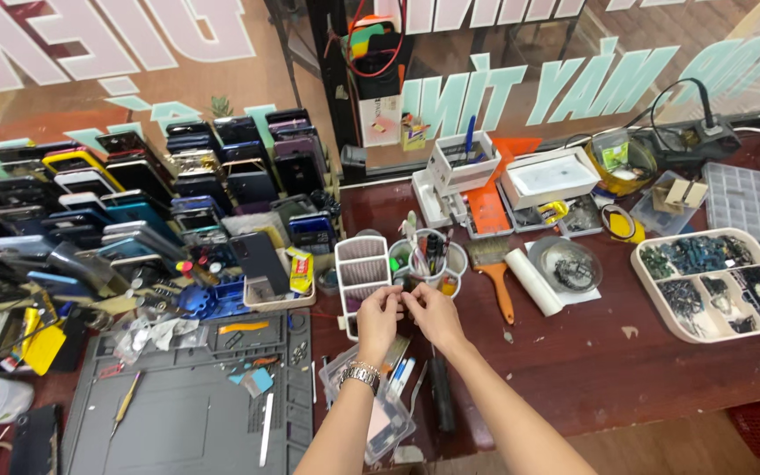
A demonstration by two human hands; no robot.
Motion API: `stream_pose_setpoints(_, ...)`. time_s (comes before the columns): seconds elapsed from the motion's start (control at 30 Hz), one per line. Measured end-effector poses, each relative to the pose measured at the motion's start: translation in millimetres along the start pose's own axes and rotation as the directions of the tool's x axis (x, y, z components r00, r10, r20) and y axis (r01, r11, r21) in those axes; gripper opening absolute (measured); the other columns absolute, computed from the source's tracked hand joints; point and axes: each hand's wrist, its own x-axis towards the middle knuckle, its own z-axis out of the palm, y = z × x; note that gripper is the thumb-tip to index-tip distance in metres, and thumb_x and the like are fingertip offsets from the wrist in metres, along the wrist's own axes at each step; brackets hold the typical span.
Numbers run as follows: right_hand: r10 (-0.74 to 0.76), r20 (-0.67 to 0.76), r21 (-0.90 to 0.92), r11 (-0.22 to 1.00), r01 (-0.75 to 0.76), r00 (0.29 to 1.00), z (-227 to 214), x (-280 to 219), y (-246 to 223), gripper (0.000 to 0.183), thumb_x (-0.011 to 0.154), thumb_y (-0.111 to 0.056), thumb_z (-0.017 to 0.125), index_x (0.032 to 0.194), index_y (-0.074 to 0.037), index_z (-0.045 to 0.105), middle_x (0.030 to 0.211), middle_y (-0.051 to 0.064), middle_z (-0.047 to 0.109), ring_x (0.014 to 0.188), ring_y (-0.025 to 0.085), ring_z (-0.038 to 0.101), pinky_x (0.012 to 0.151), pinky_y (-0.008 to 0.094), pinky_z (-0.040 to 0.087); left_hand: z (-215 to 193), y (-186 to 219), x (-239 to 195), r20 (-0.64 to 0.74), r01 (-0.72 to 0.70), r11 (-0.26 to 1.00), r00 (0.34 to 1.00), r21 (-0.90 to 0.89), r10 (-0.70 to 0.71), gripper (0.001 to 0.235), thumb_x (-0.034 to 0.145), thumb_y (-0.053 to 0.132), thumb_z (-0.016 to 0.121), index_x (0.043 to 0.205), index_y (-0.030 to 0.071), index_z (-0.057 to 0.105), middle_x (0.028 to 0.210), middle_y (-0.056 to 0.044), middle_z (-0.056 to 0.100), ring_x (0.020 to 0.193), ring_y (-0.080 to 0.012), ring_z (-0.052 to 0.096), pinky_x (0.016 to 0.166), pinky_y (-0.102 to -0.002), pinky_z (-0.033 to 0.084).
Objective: The person sorts small electronic components and wires from a pile on the workbench into a compartmentalized tray. They then organize various tools, including screwdrivers and pens, into a multi-compartment holder.
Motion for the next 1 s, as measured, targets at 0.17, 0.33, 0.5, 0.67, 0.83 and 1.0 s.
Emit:
stream_pose_setpoints(0.17, 0.002, 0.165, 0.178, 0.983, -0.032, 0.986, 40, -21, 32, 0.022, 0.091, -0.024, 0.068, 0.097, -0.003, 0.073, 0.078, 0.006, 0.076, 0.063, 0.013, 0.07, 0.06, 0.03, 0.056, -42, -22, -24, 0.005, 0.006, 0.999, 1.0, -0.034, -0.006, 0.024, 0.099, 0.012, 0.057, 0.112, 0.0, 0.073, 0.095, -0.01, 0.081, 0.08, -0.0136, 0.076, 0.069, -0.028, 0.061)
stream_pose_setpoints(0.33, 0.186, 0.319, -0.214, 0.969, -0.121, 0.929, 70, -55, 47, 0.024, 0.087, -0.024, 0.072, 0.097, -0.004, 0.081, 0.083, 0.015, 0.081, 0.071, 0.019, 0.076, 0.071, 0.033, 0.059, -96, -51, -57, -0.236, 0.008, 0.921, 0.967, 0.39, 0.091, 0.024, 0.093, 0.017, 0.061, 0.104, 0.003, 0.077, 0.095, -0.017, 0.082, 0.087, -0.0272, 0.076, 0.08, -0.037, 0.057)
stream_pose_setpoints(0.5, 0.197, 0.214, -0.345, 0.932, -0.115, 0.957, 90, -84, 47, 0.031, 0.083, -0.032, 0.078, 0.104, -0.01, 0.08, 0.099, 0.015, 0.076, 0.096, 0.03, 0.072, 0.089, 0.04, 0.054, -128, -96, -82, -0.481, 0.185, 0.831, 0.87, 0.525, 0.11, 0.041, 0.081, 0.017, 0.072, 0.117, -0.002, 0.068, 0.108, -0.024, 0.072, 0.104, -0.0386, 0.066, 0.093, -0.046, 0.049)
stream_pose_setpoints(0.67, 0.26, 0.184, -0.294, 0.935, -0.2, 0.948, 107, -92, 64, 0.039, 0.082, -0.033, 0.078, 0.11, -0.007, 0.075, 0.098, 0.012, 0.078, 0.094, 0.026, 0.075, 0.087, 0.037, 0.056, -135, -137, -91, -0.361, 0.415, 0.868, 0.88, 0.273, -0.308, 0.042, 0.09, 0.027, 0.07, 0.122, 0.0, 0.067, 0.111, -0.021, 0.076, 0.105, -0.0315, 0.072, 0.094, -0.039, 0.054)
stream_pose_setpoints(0.83, 0.369, 0.328, 0.015, 0.918, -0.396, 0.87, 108, -87, 79, 0.047, 0.085, -0.031, 0.079, 0.122, -0.005, 0.068, 0.105, 0.01, 0.076, 0.095, 0.02, 0.073, 0.083, 0.034, 0.057, -144, -159, -82, -0.249, 0.41, 0.912, 0.885, 0.017, -0.394, 0.039, 0.092, 0.026, 0.069, 0.124, 0.003, 0.068, 0.11, -0.012, 0.076, 0.098, -0.0233, 0.072, 0.086, -0.037, 0.055)
stream_pose_setpoints(1.0, 0.383, 0.522, 0.298, 0.755, -0.584, 0.762, 111, -91, 71, 0.04, 0.091, -0.029, 0.072, 0.123, -0.006, 0.068, 0.11, 0.004, 0.074, 0.095, 0.015, 0.068, 0.084, 0.032, 0.054, -162, -154, -75, 0.017, 0.496, 0.707, 0.824, -0.504, -0.566, 0.032, 0.098, 0.023, 0.063, 0.124, 0.006, 0.061, 0.107, -0.004, 0.069, 0.09, -0.0178, 0.068, 0.079, -0.039, 0.056)
